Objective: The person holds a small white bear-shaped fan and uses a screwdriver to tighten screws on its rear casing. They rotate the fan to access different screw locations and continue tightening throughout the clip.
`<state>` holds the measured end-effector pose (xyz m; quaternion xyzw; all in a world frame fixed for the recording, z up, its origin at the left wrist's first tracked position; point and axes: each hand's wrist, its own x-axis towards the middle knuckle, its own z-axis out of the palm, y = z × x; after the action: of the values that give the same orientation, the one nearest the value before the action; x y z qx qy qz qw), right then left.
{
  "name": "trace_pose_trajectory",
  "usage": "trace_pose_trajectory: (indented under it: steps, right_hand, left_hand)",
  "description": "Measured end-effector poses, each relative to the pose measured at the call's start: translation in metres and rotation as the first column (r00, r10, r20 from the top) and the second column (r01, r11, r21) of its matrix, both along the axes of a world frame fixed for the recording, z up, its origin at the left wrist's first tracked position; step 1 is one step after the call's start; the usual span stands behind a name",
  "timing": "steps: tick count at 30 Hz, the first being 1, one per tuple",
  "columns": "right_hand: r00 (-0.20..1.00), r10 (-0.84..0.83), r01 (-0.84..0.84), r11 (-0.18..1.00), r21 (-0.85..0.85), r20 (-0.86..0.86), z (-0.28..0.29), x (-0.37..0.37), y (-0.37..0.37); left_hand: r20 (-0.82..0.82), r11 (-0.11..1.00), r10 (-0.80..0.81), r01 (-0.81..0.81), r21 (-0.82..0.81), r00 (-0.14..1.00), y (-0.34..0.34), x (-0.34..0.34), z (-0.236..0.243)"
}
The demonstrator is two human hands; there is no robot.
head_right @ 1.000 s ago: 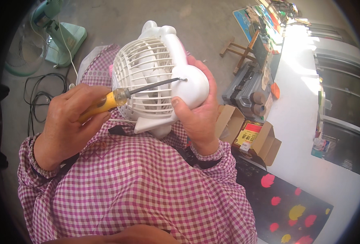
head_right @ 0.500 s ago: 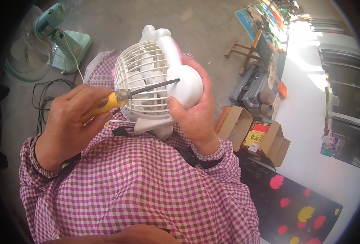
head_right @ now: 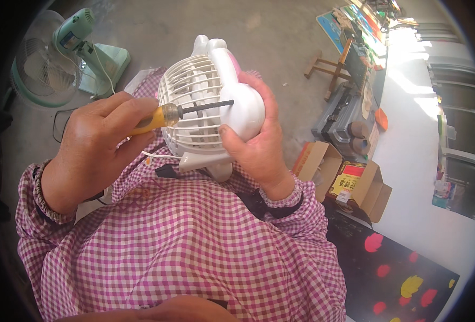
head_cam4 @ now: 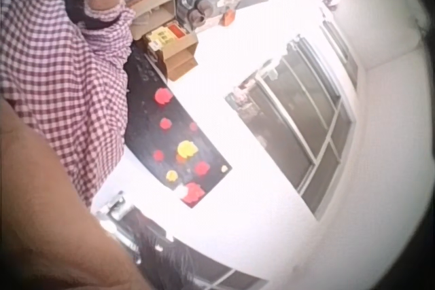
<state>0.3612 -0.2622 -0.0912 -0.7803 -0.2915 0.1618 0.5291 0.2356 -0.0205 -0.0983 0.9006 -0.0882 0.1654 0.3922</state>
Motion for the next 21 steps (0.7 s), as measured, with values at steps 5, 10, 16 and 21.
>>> trace_pose_trajectory:
  steps: [5, 10, 16, 21]
  right_hand:
    - [0.967, 0.171, -0.167, 0.985, -0.033, 0.192, 0.014, 0.022, 0.002]
    - [0.912, 0.27, -0.244, 0.962, -0.123, 0.308, 0.04, 0.031, 0.002]
    - [0.925, 0.2, -0.18, 0.979, -0.092, 0.322, 0.051, 0.035, -0.005]
    - [0.909, 0.202, -0.184, 0.979, -0.086, 0.363, 0.053, 0.038, -0.013]
  left_hand:
    - [0.28, 0.925, -0.02, -0.089, 0.368, 0.96, 0.003, 0.005, 0.012]
    - [0.503, 0.752, -0.106, -0.261, 0.605, 0.858, 0.001, 0.004, 0.013]
    - [0.282, 0.992, -0.014, -0.022, 0.123, 0.959, -0.013, 0.017, 0.035]
    - [-0.426, 0.567, -0.387, -0.153, -0.809, 0.818, 0.001, 0.02, 0.067]
